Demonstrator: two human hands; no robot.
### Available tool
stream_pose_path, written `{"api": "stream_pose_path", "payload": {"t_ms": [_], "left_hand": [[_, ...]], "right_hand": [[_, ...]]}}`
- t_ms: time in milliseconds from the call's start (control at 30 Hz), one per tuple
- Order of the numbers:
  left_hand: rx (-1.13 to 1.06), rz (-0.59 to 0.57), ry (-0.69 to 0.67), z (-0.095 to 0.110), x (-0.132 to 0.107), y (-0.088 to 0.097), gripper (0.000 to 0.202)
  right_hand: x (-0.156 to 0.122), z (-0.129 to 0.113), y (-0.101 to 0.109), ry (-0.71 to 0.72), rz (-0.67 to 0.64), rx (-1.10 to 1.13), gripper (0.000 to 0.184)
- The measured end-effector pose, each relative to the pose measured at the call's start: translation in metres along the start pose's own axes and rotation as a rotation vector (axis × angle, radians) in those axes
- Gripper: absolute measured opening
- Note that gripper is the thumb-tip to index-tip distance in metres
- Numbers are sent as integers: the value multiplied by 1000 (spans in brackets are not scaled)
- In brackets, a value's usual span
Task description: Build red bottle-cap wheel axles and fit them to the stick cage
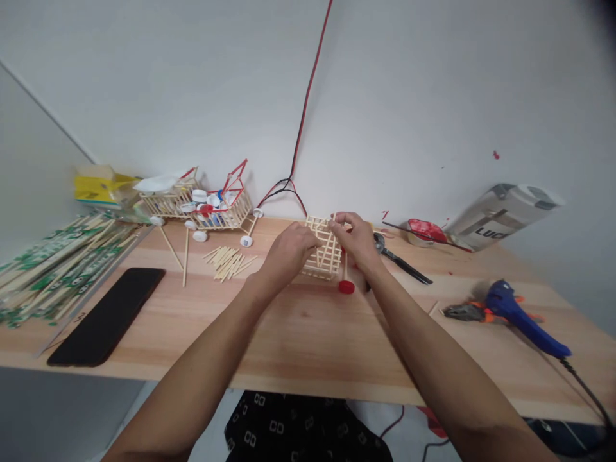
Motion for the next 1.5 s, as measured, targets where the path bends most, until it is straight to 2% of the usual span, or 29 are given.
{"api": "stream_pose_path", "payload": {"t_ms": [567,1500], "left_hand": [[-53,38,-4,-5,-2,-1,13],[-39,-14,-84,3,-2,-1,11]], "right_hand": [[-4,-6,-3,53,-22,-19,17],[-10,-13,-2,105,7,-13,14]]}}
Point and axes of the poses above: each hand's wrist, its own x-axis towards the middle knuckle, its own y-axis out of the back of the hand, z = x × y, the point moved 10 cm from there along x, towards the middle knuckle, and after that the axes turned 5 degrees about x, right-handed, at the moved point
